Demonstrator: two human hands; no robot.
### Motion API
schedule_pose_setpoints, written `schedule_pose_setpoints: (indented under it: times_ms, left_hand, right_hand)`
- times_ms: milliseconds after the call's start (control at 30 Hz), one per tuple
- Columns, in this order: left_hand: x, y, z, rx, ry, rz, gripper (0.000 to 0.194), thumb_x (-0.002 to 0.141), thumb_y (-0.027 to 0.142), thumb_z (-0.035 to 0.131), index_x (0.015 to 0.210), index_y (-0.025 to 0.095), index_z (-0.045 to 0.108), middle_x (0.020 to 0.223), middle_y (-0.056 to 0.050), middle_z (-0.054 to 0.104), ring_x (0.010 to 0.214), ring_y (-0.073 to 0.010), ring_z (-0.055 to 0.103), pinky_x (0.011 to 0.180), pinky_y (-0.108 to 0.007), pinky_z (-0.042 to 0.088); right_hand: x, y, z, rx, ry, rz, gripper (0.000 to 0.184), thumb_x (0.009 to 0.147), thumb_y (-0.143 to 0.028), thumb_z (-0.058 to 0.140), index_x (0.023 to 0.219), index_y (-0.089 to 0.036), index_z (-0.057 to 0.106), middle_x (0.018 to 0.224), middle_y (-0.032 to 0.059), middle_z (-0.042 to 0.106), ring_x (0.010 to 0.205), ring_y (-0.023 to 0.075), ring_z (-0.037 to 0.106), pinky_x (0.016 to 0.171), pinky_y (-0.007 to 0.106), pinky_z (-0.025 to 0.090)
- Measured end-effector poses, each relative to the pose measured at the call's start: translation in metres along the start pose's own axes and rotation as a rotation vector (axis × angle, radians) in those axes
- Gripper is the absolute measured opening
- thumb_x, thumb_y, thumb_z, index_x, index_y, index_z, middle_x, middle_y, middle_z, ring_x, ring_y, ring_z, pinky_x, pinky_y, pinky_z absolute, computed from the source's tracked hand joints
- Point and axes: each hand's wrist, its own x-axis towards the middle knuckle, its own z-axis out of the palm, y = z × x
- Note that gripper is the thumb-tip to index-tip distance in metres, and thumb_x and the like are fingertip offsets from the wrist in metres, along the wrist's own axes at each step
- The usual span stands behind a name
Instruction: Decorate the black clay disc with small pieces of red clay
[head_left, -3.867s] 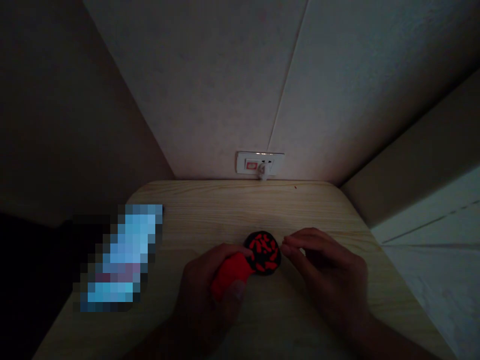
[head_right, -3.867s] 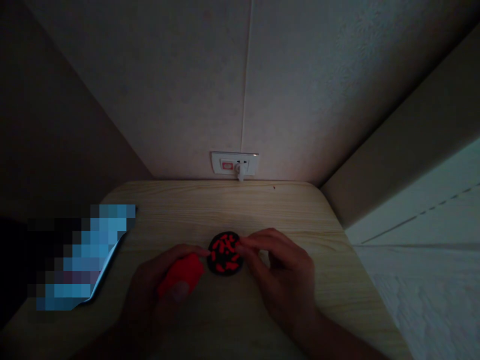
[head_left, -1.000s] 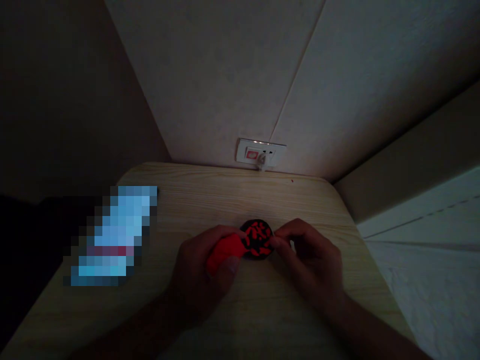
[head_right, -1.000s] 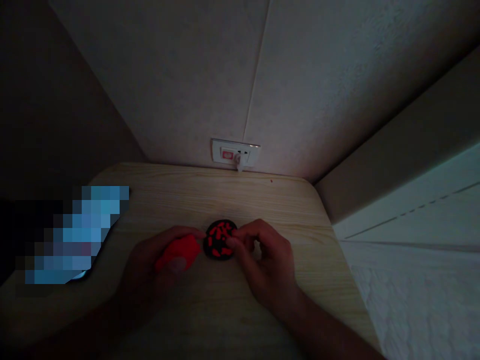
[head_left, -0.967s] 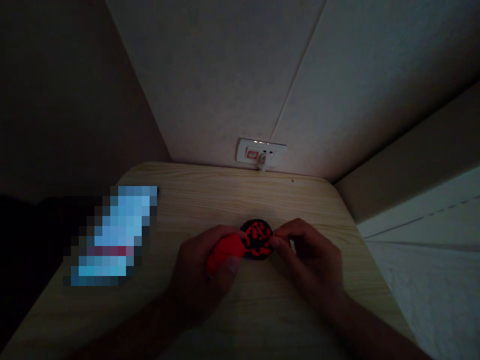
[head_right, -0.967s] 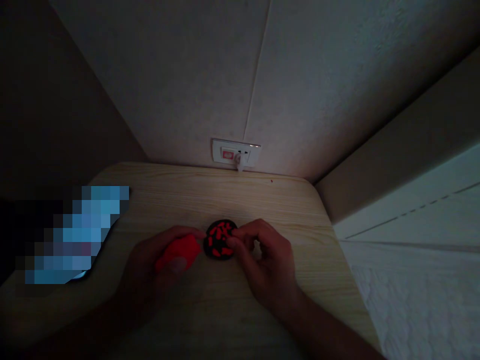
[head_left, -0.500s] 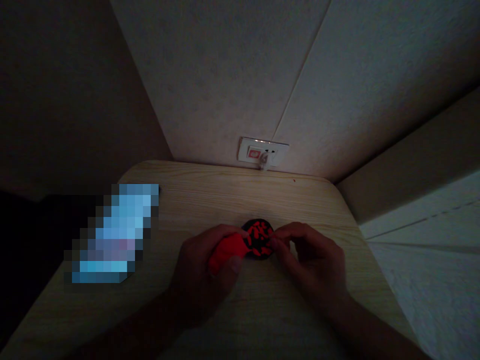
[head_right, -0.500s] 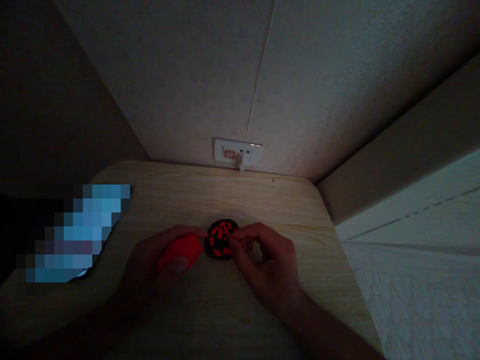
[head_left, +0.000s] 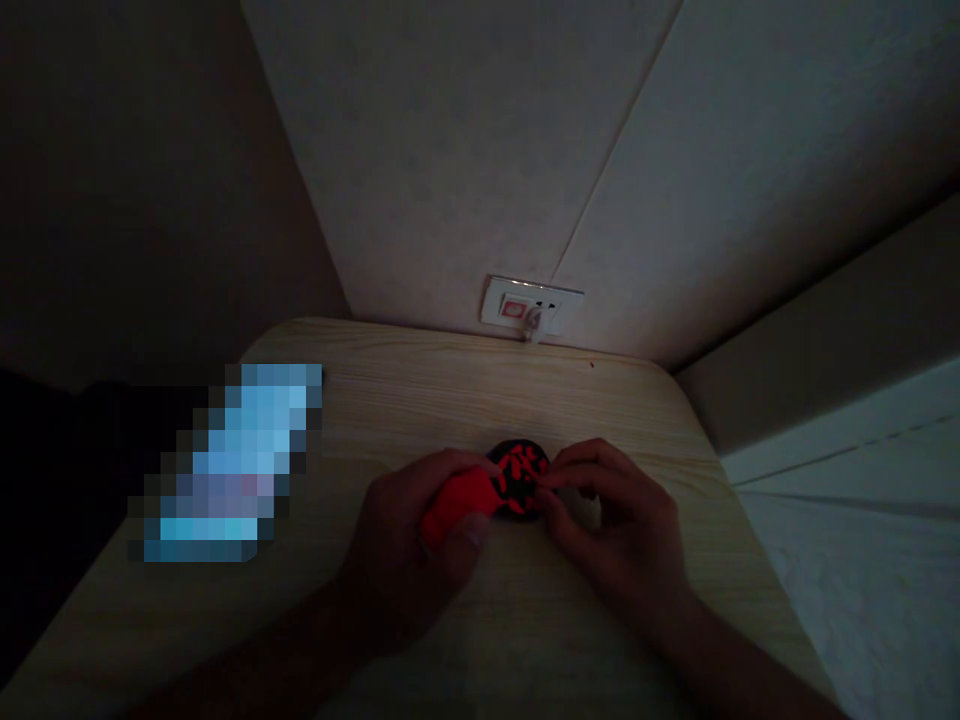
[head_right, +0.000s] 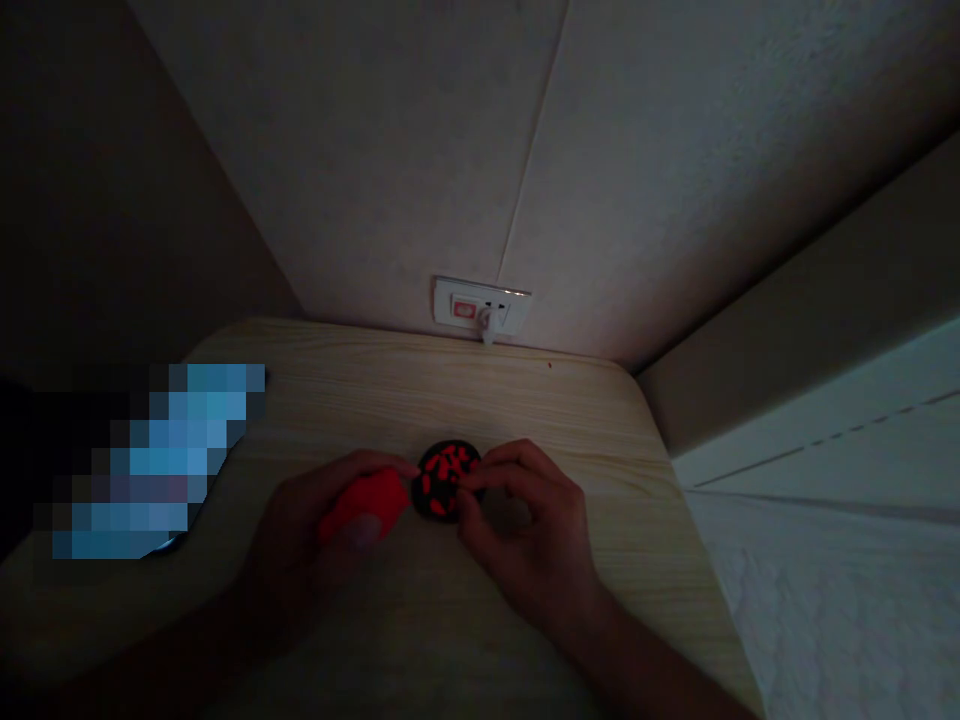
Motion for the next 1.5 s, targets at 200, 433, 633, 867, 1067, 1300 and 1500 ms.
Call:
schedule_pose_setpoints:
  times_ms: [200, 433, 633, 867, 1067, 1300, 1500]
  left_hand:
    - [0.0004, 0.0003, 0.0011, -0.012, 0.007, 0.009, 0.024, 0.086, 0.032, 0.06, 0.101, 0.017, 0.073, 0.09, -0.004, 0.078, 0.079, -0.02, 0.072, 0.073, -0.029, 0.055]
    - [-0.0002, -0.0026, 0.0015, -0.001, 0.011, 0.041, 0.024, 0.087, 0.03, 0.061, 0.102, 0.017, 0.073, 0.091, -0.004, 0.078, 0.08, -0.0194, 0.072, 0.073, -0.028, 0.055]
    - [-0.0006, -0.0047, 0.0009, -0.004, -0.004, 0.059, 0.023, 0.088, 0.029, 0.06, 0.103, 0.017, 0.071, 0.094, -0.004, 0.078, 0.082, -0.0196, 0.072, 0.074, -0.028, 0.055]
    - [-0.0013, -0.0059, 0.0004, -0.015, -0.013, 0.055, 0.023, 0.089, 0.03, 0.06, 0.105, 0.018, 0.071, 0.094, -0.004, 0.078, 0.082, -0.0192, 0.072, 0.074, -0.028, 0.056]
    - [0.0001, -0.0051, 0.0015, -0.01, -0.007, 0.065, 0.021, 0.088, 0.028, 0.061, 0.103, 0.018, 0.072, 0.092, -0.002, 0.078, 0.08, -0.0175, 0.072, 0.073, -0.025, 0.055]
    - [-0.001, -0.0059, 0.0016, -0.015, -0.007, 0.068, 0.024, 0.087, 0.029, 0.061, 0.105, 0.017, 0.072, 0.094, -0.002, 0.078, 0.081, -0.016, 0.072, 0.074, -0.024, 0.055]
    - [-0.0006, -0.0055, 0.0014, -0.015, -0.009, 0.069, 0.022, 0.088, 0.029, 0.061, 0.103, 0.017, 0.072, 0.092, -0.002, 0.077, 0.079, -0.0171, 0.071, 0.073, -0.026, 0.055]
  right_hand:
    - [0.0003, -0.0021, -0.0001, 0.032, -0.013, -0.02, 0.016, 0.083, -0.011, 0.073, 0.092, -0.023, 0.078, 0.09, 0.0043, 0.071, 0.081, 0.0159, 0.069, 0.07, 0.028, 0.057]
    - [-0.0007, -0.0012, -0.0013, -0.023, -0.014, -0.006, 0.012, 0.081, -0.013, 0.076, 0.089, -0.023, 0.078, 0.089, 0.0044, 0.071, 0.082, 0.016, 0.069, 0.07, 0.027, 0.057]
    - [-0.0008, 0.0005, -0.0017, -0.061, -0.005, -0.003, 0.009, 0.082, -0.017, 0.078, 0.087, -0.023, 0.08, 0.089, 0.004, 0.071, 0.08, 0.0157, 0.069, 0.071, 0.026, 0.058]
    - [-0.0012, 0.0016, -0.0021, -0.066, -0.004, -0.024, 0.009, 0.083, -0.018, 0.079, 0.089, -0.024, 0.081, 0.091, 0.0036, 0.073, 0.08, 0.0149, 0.071, 0.071, 0.026, 0.059]
    - [-0.0009, 0.0005, -0.0028, -0.065, -0.004, -0.04, 0.011, 0.083, -0.016, 0.076, 0.088, -0.024, 0.081, 0.09, 0.0036, 0.073, 0.078, 0.0142, 0.071, 0.068, 0.025, 0.058]
    - [0.0007, 0.0005, -0.0023, -0.071, -0.005, -0.032, 0.008, 0.083, -0.016, 0.076, 0.085, -0.023, 0.078, 0.088, 0.0032, 0.072, 0.078, 0.0149, 0.07, 0.068, 0.025, 0.058]
    - [-0.0002, -0.0002, -0.0027, -0.105, -0.019, -0.044, 0.007, 0.083, -0.015, 0.075, 0.084, -0.022, 0.076, 0.089, 0.0038, 0.071, 0.081, 0.015, 0.069, 0.072, 0.025, 0.057]
